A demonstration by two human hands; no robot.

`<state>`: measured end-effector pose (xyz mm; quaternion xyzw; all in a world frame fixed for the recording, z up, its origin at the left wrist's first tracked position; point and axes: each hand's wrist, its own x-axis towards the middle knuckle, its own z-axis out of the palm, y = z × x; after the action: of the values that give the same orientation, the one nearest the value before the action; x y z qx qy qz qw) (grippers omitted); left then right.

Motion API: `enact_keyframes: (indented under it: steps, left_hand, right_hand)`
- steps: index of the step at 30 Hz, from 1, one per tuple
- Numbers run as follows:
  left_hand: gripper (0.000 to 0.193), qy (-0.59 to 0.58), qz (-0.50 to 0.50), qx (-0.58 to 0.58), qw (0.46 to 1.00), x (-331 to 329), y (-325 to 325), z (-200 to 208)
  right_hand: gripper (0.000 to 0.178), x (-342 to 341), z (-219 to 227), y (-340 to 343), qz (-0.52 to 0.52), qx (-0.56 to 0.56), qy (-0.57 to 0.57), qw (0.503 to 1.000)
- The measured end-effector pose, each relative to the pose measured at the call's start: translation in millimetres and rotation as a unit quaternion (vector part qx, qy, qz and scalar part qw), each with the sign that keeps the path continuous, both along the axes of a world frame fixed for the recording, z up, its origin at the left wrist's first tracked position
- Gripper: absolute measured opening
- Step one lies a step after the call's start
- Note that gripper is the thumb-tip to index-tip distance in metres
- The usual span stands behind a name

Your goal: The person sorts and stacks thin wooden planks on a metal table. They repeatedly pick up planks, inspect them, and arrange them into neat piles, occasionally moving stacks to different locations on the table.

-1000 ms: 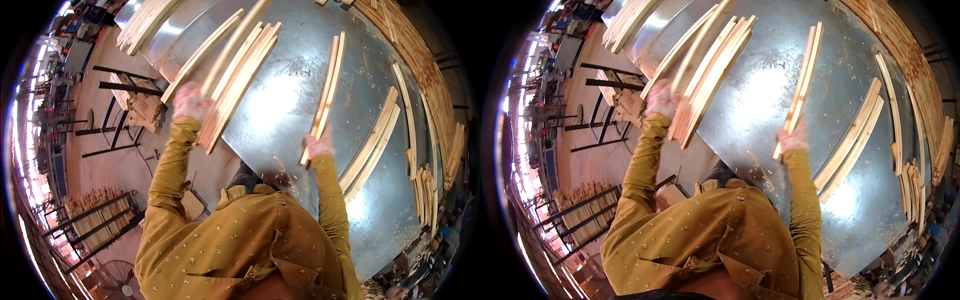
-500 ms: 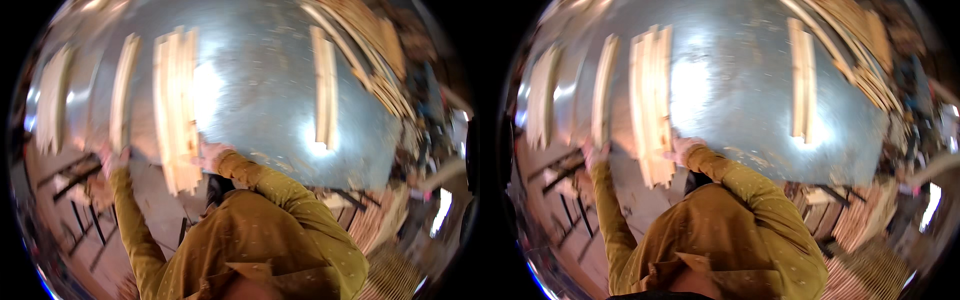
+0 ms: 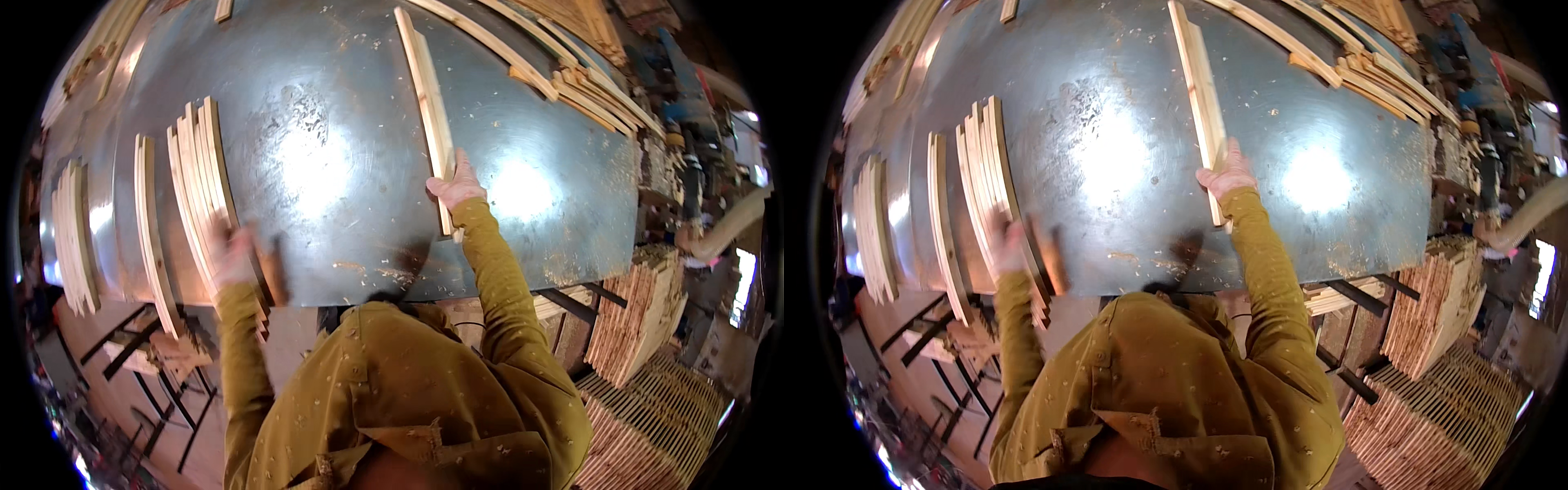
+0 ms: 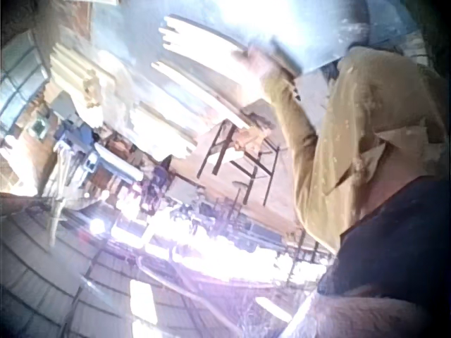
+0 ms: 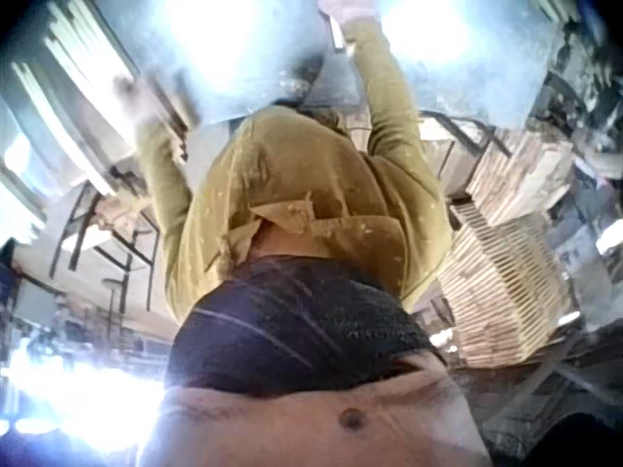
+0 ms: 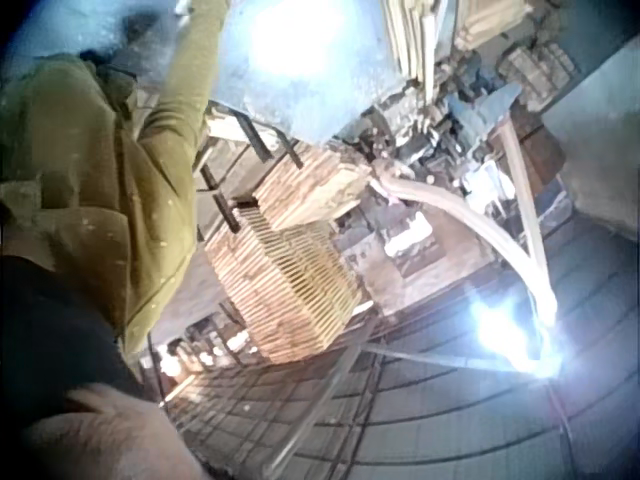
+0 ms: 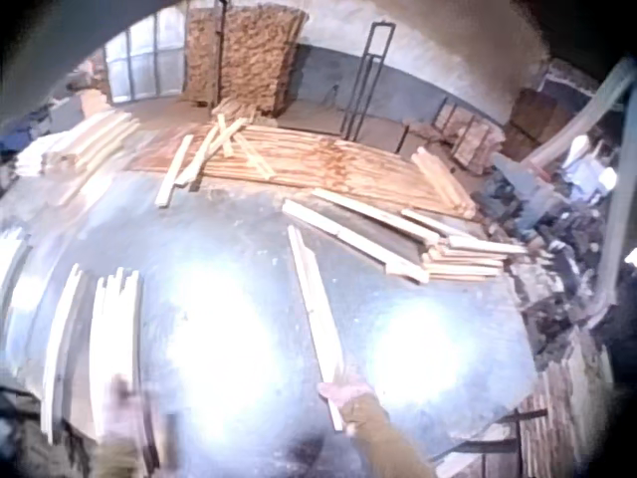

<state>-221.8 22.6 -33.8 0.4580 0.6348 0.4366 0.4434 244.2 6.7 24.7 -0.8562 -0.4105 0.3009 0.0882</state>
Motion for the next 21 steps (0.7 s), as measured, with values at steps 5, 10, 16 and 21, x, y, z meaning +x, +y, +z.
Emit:
enact_keyframes:
  steps: [5,10,16,21]
  left_hand:
    - [0.049,-0.297,-0.224,-0.241,0.896,249,-7,58]
    - [0.029,-0.365,-0.151,-0.379,0.837,289,24,38]
    - [0.086,-0.142,0.045,-0.343,0.927,272,32,29]
    - [0.056,-0.065,-0.038,-0.198,0.977,186,-2,44]
  right_hand:
    - [0.041,11,-28,-9,-0.034,0.025,0.816,0.576]
    - [0.067,33,-39,5,0.074,-0.015,0.592,0.803]
    - [0.105,-65,-4,4,0.320,-0.092,0.215,0.918]
    - [0.104,-154,-20,-15,0.098,0.106,0.713,0.686]
